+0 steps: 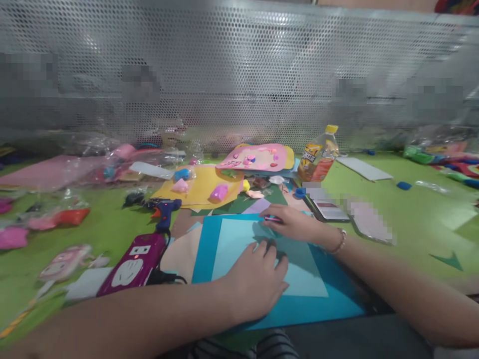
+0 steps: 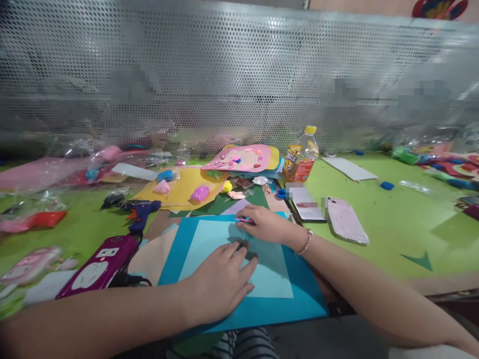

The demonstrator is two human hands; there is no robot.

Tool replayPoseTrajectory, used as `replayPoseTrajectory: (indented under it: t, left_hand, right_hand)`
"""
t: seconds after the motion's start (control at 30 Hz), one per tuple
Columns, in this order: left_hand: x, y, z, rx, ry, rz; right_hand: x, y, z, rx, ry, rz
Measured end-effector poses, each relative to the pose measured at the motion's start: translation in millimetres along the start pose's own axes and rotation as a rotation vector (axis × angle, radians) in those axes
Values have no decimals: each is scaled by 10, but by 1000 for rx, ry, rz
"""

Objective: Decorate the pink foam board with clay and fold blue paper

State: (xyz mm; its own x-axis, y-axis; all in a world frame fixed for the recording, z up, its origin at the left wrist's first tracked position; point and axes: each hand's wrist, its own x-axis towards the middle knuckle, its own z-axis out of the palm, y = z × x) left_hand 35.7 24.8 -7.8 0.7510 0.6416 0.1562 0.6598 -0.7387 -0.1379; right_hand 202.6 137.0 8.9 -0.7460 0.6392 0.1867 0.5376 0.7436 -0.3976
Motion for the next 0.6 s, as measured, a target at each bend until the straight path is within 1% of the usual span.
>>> replayPoseTrajectory:
  t: [0.13, 0.23, 0.47, 0.6]
  left_hand:
    - [-10, 6, 28, 17, 24, 7]
    - [-10, 5, 34, 14, 25, 5]
    - [5, 33, -45, -2, 10, -19]
    - [-4, 53, -54, 56, 79, -18]
  right_hand:
    - [28, 48, 5, 55, 49, -18]
    - [33, 57, -1, 60, 51, -19]
    - [37, 33, 3, 102, 11, 13]
    - [36, 5, -5, 113, -41, 16]
